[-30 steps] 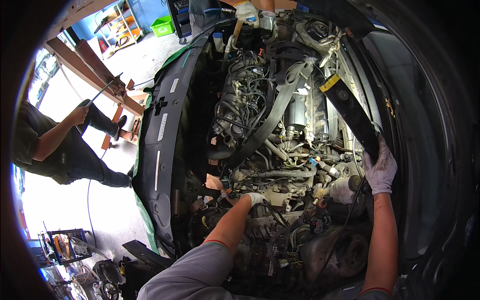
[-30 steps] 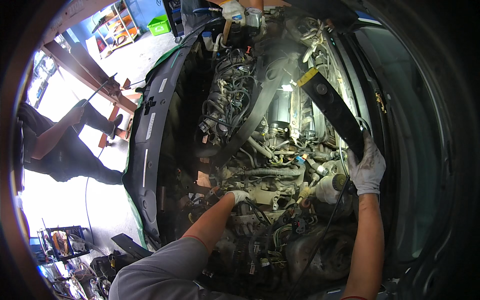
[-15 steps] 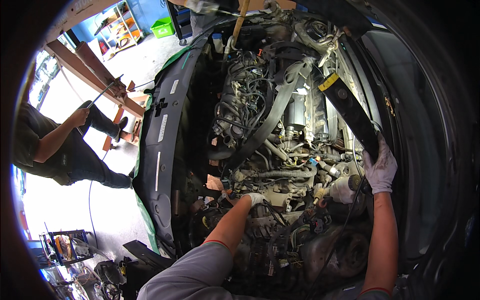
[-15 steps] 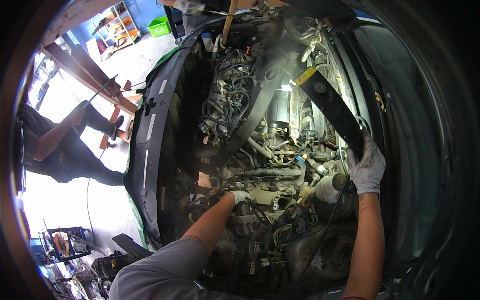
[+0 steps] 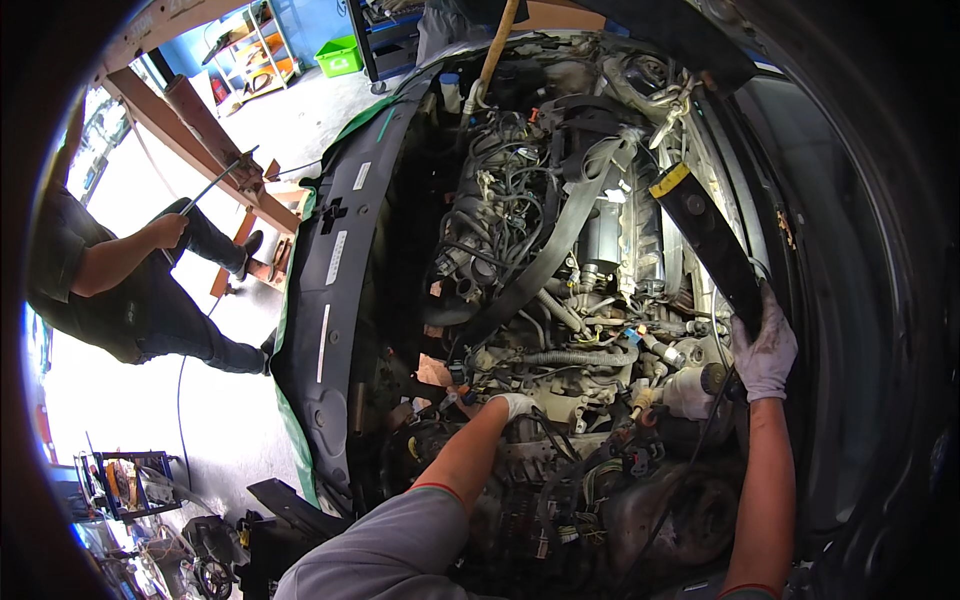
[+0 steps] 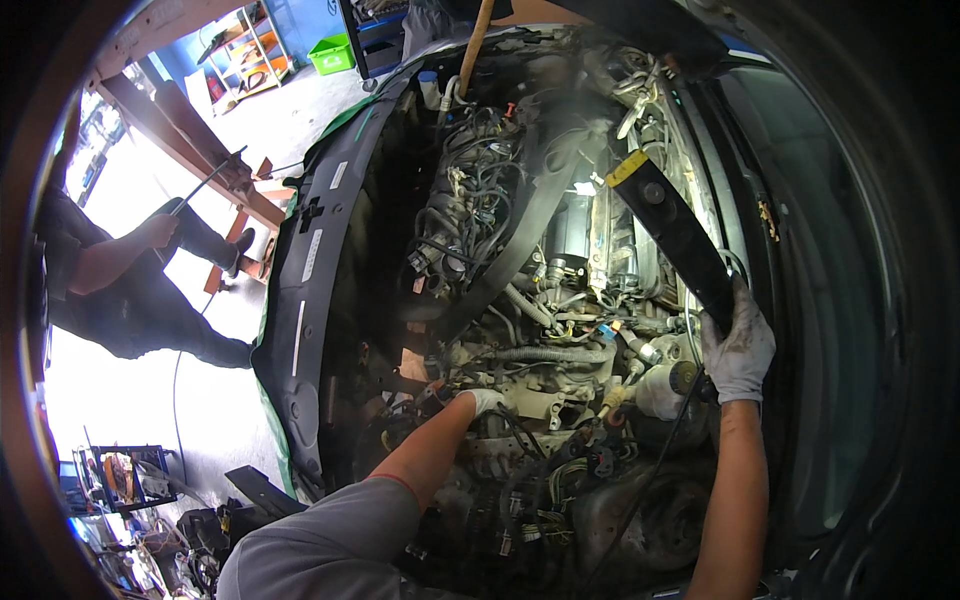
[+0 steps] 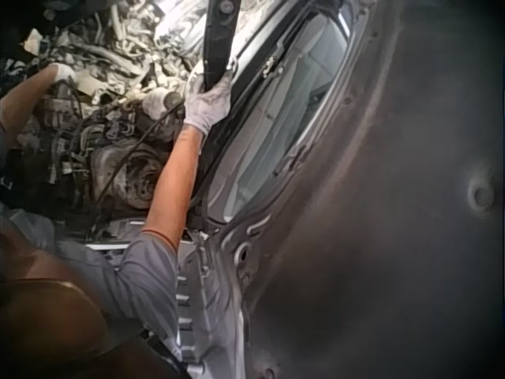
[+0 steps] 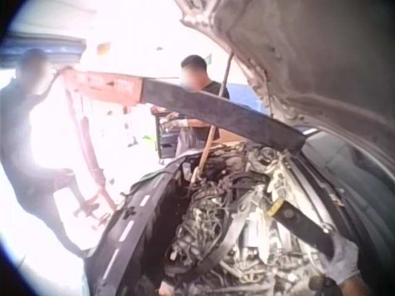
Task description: The person walks to a silver sedan with its hood open and works inside the engine bay. They remove a black plastic engine cover, then use a wrench to loosen and remove bolts from the engine block while another person operates an engine hoist nearby.
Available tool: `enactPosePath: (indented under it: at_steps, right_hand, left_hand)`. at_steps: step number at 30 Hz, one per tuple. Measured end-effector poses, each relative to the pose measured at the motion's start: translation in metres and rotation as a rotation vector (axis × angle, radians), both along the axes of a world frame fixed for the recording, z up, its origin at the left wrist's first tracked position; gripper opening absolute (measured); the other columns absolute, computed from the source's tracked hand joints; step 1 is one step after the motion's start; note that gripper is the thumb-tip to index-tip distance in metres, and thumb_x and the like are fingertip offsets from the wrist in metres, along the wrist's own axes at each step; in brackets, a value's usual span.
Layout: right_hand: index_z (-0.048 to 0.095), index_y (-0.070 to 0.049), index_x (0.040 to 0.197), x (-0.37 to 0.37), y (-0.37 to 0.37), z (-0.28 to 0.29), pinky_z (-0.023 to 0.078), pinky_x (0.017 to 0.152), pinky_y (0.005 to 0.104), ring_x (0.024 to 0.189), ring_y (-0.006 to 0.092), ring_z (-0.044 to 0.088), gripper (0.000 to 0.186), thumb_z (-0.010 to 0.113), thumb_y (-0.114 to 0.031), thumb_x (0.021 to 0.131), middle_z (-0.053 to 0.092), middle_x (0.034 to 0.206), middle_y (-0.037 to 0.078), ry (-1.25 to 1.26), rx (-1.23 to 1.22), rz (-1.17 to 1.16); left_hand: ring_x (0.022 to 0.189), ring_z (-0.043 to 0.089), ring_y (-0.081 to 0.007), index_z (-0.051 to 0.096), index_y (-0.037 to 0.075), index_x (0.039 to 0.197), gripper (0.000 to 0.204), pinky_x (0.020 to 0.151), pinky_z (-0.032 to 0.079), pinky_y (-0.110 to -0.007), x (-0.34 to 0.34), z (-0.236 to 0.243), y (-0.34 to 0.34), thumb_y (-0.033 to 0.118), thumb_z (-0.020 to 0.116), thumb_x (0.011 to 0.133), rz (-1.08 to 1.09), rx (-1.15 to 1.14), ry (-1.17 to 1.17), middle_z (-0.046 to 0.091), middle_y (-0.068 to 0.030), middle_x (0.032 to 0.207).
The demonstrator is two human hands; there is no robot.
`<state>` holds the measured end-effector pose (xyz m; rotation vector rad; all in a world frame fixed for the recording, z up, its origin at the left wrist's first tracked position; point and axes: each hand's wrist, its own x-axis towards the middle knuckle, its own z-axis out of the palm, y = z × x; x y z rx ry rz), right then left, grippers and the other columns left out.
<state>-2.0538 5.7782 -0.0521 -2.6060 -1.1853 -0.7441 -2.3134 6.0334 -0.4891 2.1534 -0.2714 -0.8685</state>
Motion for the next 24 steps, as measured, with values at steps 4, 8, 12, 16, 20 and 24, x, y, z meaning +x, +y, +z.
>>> enactPosePath:
  at_steps: [4, 8, 12, 16, 20, 24]
  right_hand:
    - [0.051, -0.006, 0.145, -0.001, 0.000, 0.000, 0.054, 0.097, 0.0447, 0.114, 0.0393, 0.067, 0.070, 0.080, -0.017, 0.082, 0.066, 0.131, 0.019, -0.023, 0.033, 0.030]
    - [0.051, -0.005, 0.144, 0.000, 0.002, 0.000, 0.054, 0.097, 0.0451, 0.114, 0.0395, 0.067, 0.068, 0.078, -0.021, 0.084, 0.066, 0.129, 0.020, -0.041, 0.005, 0.019]
    - [0.051, -0.003, 0.142, 0.000, 0.001, -0.001, 0.055, 0.096, 0.0457, 0.112, 0.0395, 0.067, 0.064, 0.077, -0.026, 0.088, 0.067, 0.128, 0.021, -0.084, -0.028, 0.017]
    - [0.054, -0.004, 0.140, -0.001, 0.002, -0.001, 0.056, 0.095, 0.0450, 0.112, 0.0390, 0.068, 0.061, 0.077, -0.028, 0.089, 0.067, 0.129, 0.021, -0.064, -0.021, 0.002]
    - [0.053, -0.006, 0.143, -0.003, 0.004, -0.001, 0.055, 0.097, 0.0444, 0.114, 0.0381, 0.067, 0.064, 0.077, -0.026, 0.088, 0.066, 0.131, 0.019, -0.025, 0.015, -0.005]
    - [0.052, -0.007, 0.145, -0.001, 0.004, -0.001, 0.055, 0.097, 0.0452, 0.114, 0.0385, 0.067, 0.066, 0.077, -0.027, 0.087, 0.065, 0.132, 0.019, -0.061, 0.024, 0.035]
  left_hand:
    - [0.100, 0.068, -0.0203, 0.069, 0.013, 0.127, 0.038, 0.090, 0.051, -0.034, 0.004, 0.023, 0.003, 0.007, 0.068, 0.089, -0.091, 0.072, 0.021, 0.073, -0.0039, 0.115]
    - [0.105, 0.067, -0.0191, 0.068, 0.014, 0.129, 0.039, 0.093, 0.050, -0.032, 0.010, -0.012, -0.004, 0.010, 0.068, 0.091, -0.133, 0.140, 0.031, 0.072, -0.0021, 0.120]
    - [0.111, 0.068, -0.0254, 0.065, 0.013, 0.132, 0.036, 0.096, 0.054, -0.040, 0.009, -0.062, -0.014, 0.006, 0.059, 0.097, -0.040, 0.081, 0.085, 0.071, -0.0032, 0.128]
    - [0.101, 0.065, -0.0214, 0.069, 0.012, 0.128, 0.033, 0.093, 0.049, -0.038, -0.003, -0.059, -0.002, 0.022, 0.057, 0.099, 0.000, -0.046, 0.092, 0.072, -0.0022, 0.119]
    - [0.091, 0.060, -0.0167, 0.073, 0.010, 0.124, 0.042, 0.088, 0.044, -0.034, -0.010, -0.034, 0.010, 0.041, 0.057, 0.100, 0.194, -0.251, 0.166, 0.072, -0.0004, 0.110]
    - [0.097, 0.061, -0.0125, 0.071, 0.012, 0.124, 0.037, 0.093, 0.043, -0.032, -0.005, -0.054, 0.004, 0.037, 0.052, 0.105, 0.218, -0.244, 0.224, 0.072, 0.0012, 0.108]
